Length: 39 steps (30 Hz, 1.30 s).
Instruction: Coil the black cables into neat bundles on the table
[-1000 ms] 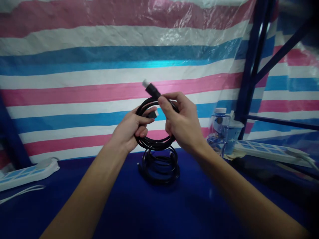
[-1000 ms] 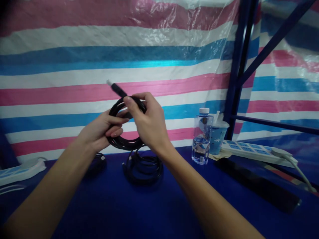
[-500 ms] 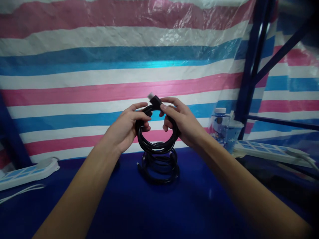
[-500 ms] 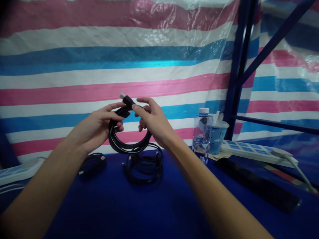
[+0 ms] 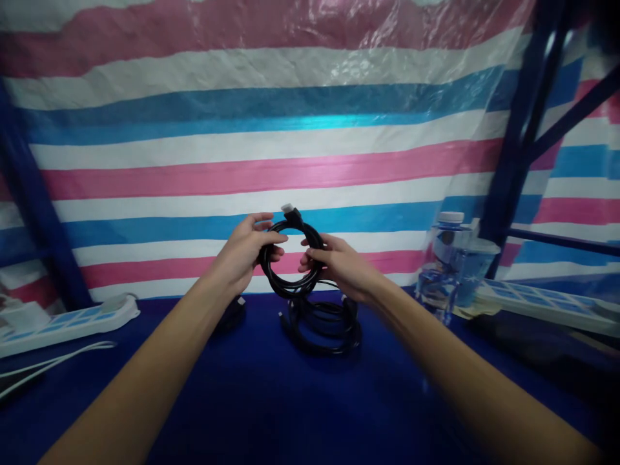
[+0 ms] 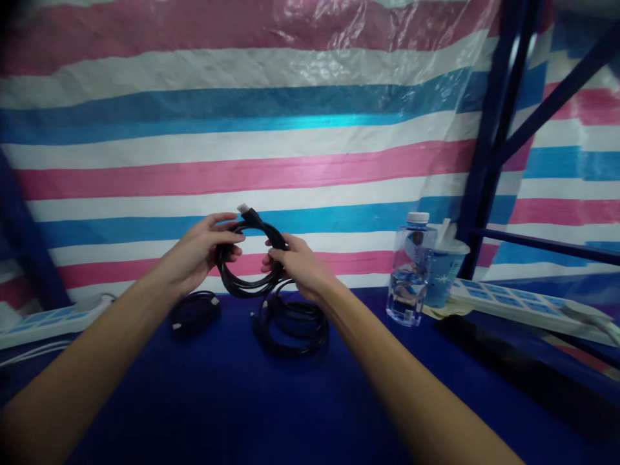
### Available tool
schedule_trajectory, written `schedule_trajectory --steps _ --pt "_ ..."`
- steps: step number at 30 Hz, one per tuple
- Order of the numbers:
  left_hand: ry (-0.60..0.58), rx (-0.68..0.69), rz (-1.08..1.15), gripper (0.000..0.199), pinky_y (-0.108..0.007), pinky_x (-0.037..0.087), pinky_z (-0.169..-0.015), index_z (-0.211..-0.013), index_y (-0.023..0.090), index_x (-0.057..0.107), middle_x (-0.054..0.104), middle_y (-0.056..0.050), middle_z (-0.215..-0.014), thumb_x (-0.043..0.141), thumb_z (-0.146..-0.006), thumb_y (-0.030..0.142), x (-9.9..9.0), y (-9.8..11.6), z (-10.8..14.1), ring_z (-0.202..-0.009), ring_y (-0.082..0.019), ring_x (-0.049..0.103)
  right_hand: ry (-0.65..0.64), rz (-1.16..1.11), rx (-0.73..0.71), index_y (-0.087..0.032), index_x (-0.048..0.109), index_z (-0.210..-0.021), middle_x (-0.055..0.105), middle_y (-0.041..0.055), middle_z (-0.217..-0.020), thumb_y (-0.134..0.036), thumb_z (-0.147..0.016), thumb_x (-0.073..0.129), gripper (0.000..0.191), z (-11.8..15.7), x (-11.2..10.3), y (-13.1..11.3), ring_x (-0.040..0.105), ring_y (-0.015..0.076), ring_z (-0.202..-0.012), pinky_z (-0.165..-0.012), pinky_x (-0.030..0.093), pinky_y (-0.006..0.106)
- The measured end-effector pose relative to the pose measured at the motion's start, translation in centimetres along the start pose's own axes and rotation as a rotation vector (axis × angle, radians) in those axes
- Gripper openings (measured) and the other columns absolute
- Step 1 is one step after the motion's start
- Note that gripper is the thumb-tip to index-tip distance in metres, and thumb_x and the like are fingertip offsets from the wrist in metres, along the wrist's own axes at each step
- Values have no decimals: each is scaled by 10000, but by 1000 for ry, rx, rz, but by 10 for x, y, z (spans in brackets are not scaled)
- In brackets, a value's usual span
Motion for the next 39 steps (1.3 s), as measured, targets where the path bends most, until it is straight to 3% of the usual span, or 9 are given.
schedule_trajectory --steps 2,5,9,13,16,22,30,35,39 --pt "56 -68 6 483 -269 481 -550 -1070 229 512 589 -74 -1039 735 -641 238 -17 -17 9 -605 -130 613 64 -86 50 -153 486 -874 520 9 -642 -107 -770 499 114 -11 15 17 567 144 -623 -631 468 311" --pt "138 -183 239 303 -244 483 -615 -959 182 549 631 -60 -910 666 -725 335 -34 -44 22 -711 -132 620 103 -133 60 -167 421 -833 464 -18 -644 -89 -766 430 103 -25 47 37 527 103 -585 -615 455 268" --pt "349 -265 441 266 -180 413 -481 -606 179 406 408 74 -427 587 -776 276 -55 -59 19 -412 -55 449 56 -84 97 -178 374 -827 431 -27 -659 -54 -716 399 168 -32 91 54 490 92 -572 -549 431 232" --pt "349 -303 381 460 -172 255 -337 -523 211 243 184 117 -336 622 -739 355 -83 -54 3 -292 -35 197 -48 58 89 -183 385 -914 418 -28 -702 -58 -687 444 266 -32 111 60 499 108 -578 -488 438 233" --pt "304 -370 276 484 -185 196 -308 -498 219 256 186 115 -319 657 -698 402 -101 -60 -1 -279 -35 159 -192 162 102 -158 406 -996 457 -28 -670 -41 -673 463 348 -35 119 65 513 114 -490 -431 440 249" --pt "423 -280 20 389 -183 213 -318 -675 188 483 254 114 -350 566 -714 566 -138 -86 -3 -285 -52 245 -306 319 153 -129 428 -1105 502 -26 -637 -31 -688 485 433 -49 134 82 490 96 -401 -383 443 241" --pt "273 -404 -340 175 -245 429 -540 -813 125 575 562 12 -682 560 -815 300 -181 -113 -35 -546 -88 506 -226 582 298 -116 498 -1075 564 24 -828 -256 -902 466 225 -100 137 110 553 81 -567 -494 484 221" --pt "189 -414 -551 136 -233 382 -553 -724 156 603 576 15 -629 686 -618 135 -196 -134 -31 -594 -130 525 -289 831 396 -113 572 -951 591 12 -796 -298 -882 529 202 -105 136 134 561 88 -604 -534 486 232" --pt "125 -424 -563 273 -219 335 -489 -856 199 660 628 -13 -645 659 -584 212 -196 -135 -19 -605 -171 552 -361 880 390 -113 572 -906 570 -17 -687 -303 -891 513 200 -102 131 141 525 67 -508 -476 461 208"
Point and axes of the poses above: each hand's wrist, its own z-axis away from the middle knuckle, its own x-axis out of the palm, y = z × x, the point moved 4 cm from there along -z, towards the middle knuckle
